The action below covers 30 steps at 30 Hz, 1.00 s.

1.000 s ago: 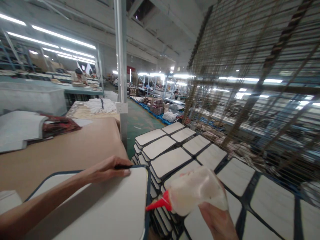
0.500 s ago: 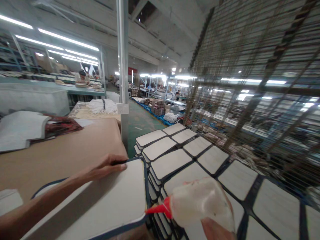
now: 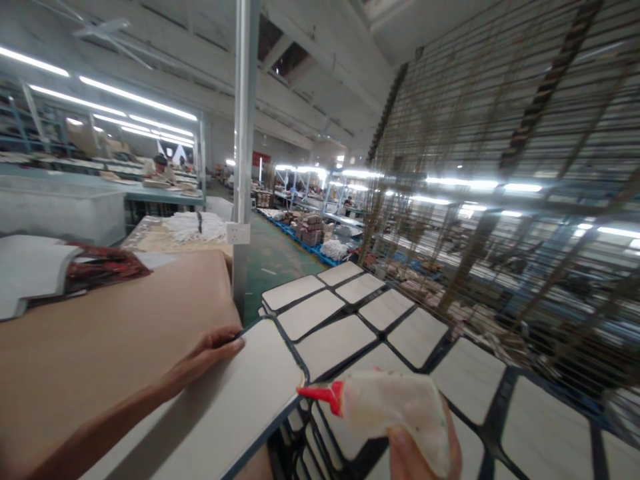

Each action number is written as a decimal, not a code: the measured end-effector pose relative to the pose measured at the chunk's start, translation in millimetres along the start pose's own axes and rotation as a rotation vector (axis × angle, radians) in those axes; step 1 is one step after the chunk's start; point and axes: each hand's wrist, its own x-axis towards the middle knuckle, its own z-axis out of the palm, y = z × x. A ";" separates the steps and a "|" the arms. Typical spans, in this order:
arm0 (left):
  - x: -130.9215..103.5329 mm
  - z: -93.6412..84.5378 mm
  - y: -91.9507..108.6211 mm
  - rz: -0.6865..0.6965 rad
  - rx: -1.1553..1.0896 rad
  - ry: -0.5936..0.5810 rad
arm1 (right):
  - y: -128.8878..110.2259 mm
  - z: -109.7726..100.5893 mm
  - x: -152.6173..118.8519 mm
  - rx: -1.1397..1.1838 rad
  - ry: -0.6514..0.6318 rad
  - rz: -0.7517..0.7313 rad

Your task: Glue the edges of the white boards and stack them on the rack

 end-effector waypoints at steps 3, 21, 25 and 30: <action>0.3 5.7 -0.6 -0.028 -0.034 0.027 | -7.6 17.2 7.8 0.029 0.061 0.058; -32.0 7.7 -19.2 -0.394 -0.371 -0.007 | 7.2 62.7 54.9 0.204 -0.009 0.150; -45.0 1.8 -25.3 -0.415 -0.388 -0.020 | 1.9 72.9 64.9 0.205 -0.022 0.122; -50.6 -4.8 -30.1 -0.349 -0.310 -0.033 | -4.7 82.2 74.4 0.172 -0.127 0.105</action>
